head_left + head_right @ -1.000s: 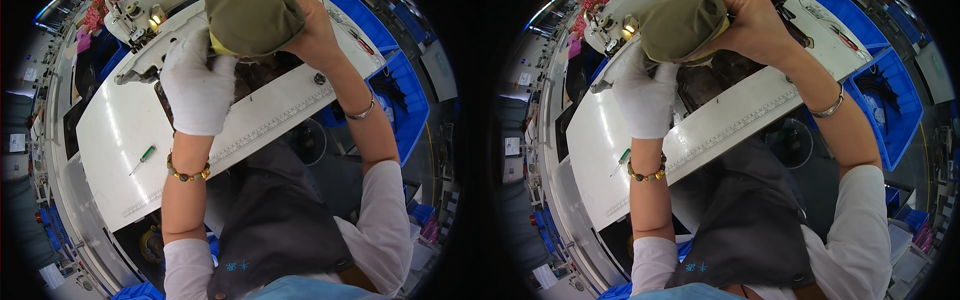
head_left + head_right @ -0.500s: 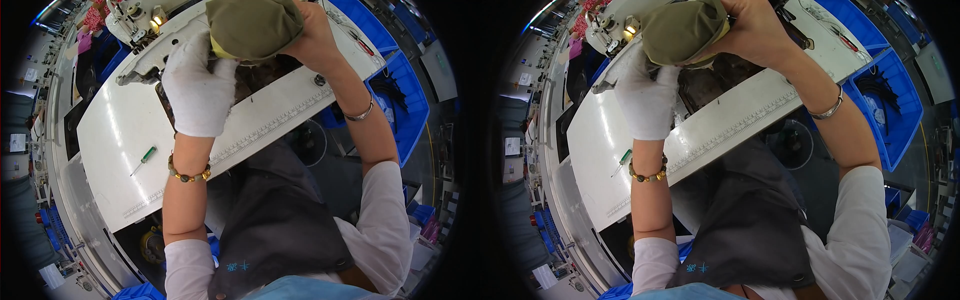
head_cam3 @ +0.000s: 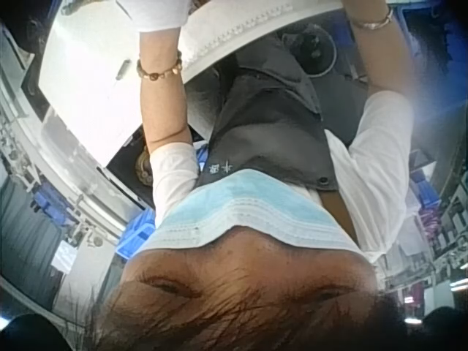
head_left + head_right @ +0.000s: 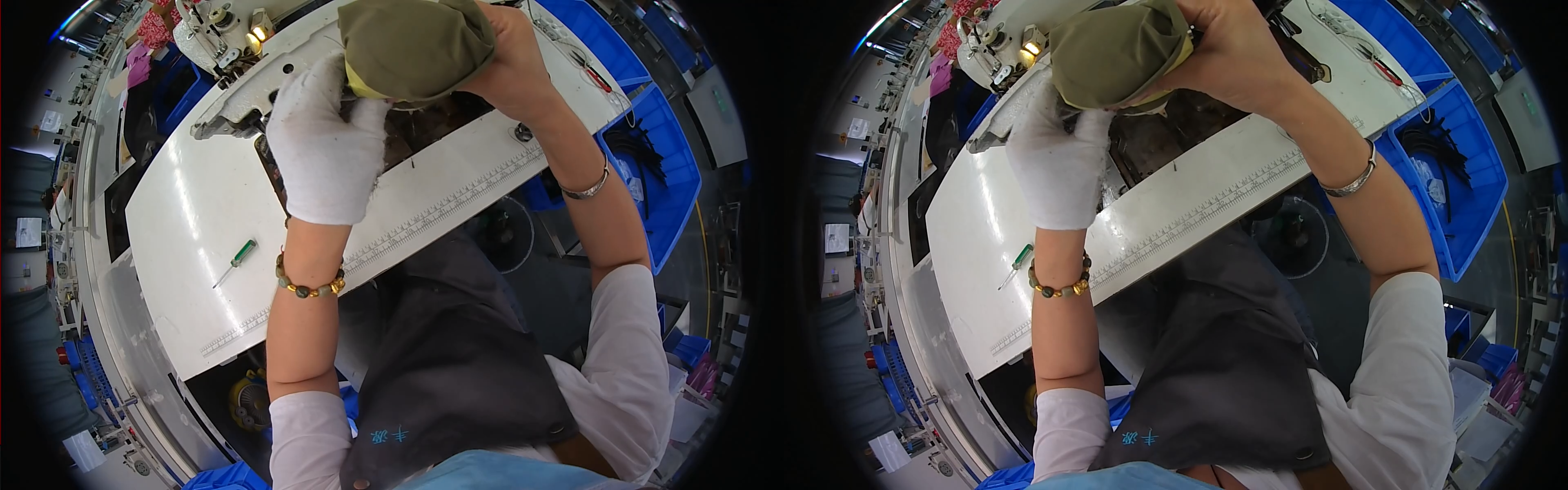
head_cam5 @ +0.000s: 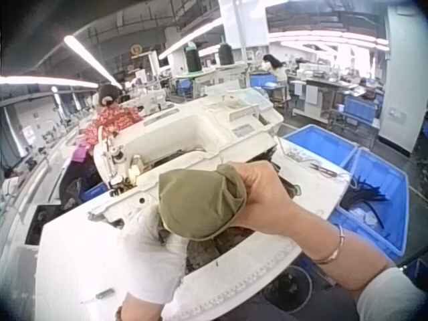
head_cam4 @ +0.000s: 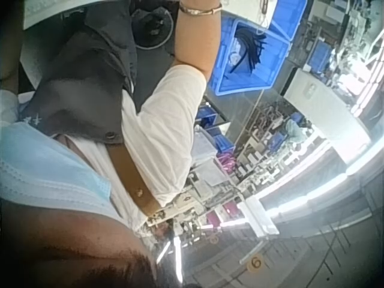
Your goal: Oiling and cleaning the internal components of an industrial sewing machine.
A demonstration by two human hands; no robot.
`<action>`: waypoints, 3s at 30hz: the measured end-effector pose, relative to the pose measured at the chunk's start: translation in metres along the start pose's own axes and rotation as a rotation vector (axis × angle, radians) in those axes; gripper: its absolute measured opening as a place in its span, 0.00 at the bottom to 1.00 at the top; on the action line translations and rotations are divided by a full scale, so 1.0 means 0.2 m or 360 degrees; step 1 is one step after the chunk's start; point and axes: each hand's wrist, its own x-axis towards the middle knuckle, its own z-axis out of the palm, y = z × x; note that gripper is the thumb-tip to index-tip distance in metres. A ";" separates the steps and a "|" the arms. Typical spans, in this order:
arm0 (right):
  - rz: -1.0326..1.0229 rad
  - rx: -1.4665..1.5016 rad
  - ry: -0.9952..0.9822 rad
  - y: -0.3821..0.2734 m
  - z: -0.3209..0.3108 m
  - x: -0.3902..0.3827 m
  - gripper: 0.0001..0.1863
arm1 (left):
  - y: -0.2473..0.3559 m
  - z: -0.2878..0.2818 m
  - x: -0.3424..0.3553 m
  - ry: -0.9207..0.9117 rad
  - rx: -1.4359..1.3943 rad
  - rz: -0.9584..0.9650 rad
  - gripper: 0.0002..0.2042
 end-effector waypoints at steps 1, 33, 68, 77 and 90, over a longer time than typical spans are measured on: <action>0.0009 0.0024 0.0002 0.00 0.00 0.00 0.14 | 0.00 0.00 0.00 0.0004 0.0000 0.0007 0.15; 0.0038 -0.0052 -0.0011 0.04 0.03 -0.01 0.12 | -0.03 0.00 -0.02 -0.0020 0.0056 0.0004 0.13; -0.0103 -0.0333 0.0083 0.05 0.10 -0.05 0.15 | -0.11 -0.02 -0.09 -0.0002 0.0000 -0.0149 0.15; -0.0879 -0.1463 0.0339 0.11 0.37 -0.41 0.11 | -0.20 -0.18 -0.21 -0.0797 -0.0947 -0.1721 0.27; -0.0370 -0.1036 0.0775 0.13 0.54 -0.52 0.17 | -0.14 -0.32 -0.02 -0.1319 -0.0504 -0.1428 0.24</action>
